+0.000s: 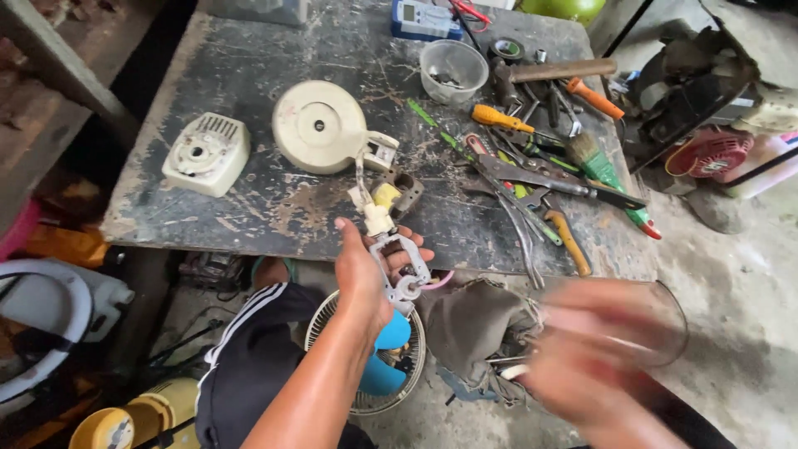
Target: Using pliers and other hand tools to shape and disassemble metal components of a small motor assembly.
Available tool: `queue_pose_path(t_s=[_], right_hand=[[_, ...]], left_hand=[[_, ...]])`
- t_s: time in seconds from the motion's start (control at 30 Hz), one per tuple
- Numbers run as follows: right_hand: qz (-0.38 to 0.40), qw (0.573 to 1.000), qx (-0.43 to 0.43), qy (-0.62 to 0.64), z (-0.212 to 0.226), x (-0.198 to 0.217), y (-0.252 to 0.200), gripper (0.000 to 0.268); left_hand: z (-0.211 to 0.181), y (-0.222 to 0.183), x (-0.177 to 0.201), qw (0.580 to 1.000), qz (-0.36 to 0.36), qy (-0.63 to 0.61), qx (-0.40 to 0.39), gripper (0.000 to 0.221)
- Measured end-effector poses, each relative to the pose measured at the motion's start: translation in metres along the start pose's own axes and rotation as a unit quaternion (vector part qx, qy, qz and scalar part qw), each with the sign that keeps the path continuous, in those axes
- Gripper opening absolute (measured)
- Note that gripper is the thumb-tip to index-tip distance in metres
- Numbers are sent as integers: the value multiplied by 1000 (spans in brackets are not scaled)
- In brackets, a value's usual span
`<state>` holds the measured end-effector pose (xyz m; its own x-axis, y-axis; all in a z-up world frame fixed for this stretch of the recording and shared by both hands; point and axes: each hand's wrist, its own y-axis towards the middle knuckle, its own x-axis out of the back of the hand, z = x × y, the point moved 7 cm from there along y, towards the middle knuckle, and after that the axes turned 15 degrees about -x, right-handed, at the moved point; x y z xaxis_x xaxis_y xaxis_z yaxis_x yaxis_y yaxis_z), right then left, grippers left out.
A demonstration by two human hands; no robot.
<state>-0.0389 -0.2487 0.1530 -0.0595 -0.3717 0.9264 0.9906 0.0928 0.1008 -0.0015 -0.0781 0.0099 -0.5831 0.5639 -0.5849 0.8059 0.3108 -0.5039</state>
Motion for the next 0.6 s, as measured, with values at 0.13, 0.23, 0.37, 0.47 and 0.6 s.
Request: queue_pose_path(t_s=[0.13,0.23,0.37,0.47,0.6], right_hand=[[-114,965,226,-72,-28,-44,-20,14],[-197,924,266,190,-37,29,-20,29],[-265,957,106,51,-29,56,-30,14],[193,958,-199,-70,-69,-78,-12,54],[-137,987,63,-47,-72,-23,-5,23]], left_hand=[[2,3,6,999,-24,-22,-5,83],[-20,-16,-2,998,-6,64,-22,86],[-14,-12,2,997,-36,65,-16,87],[0,-5,10,999,-23,25,-15,92],[7,18,15,999,-30,1,-37,91]])
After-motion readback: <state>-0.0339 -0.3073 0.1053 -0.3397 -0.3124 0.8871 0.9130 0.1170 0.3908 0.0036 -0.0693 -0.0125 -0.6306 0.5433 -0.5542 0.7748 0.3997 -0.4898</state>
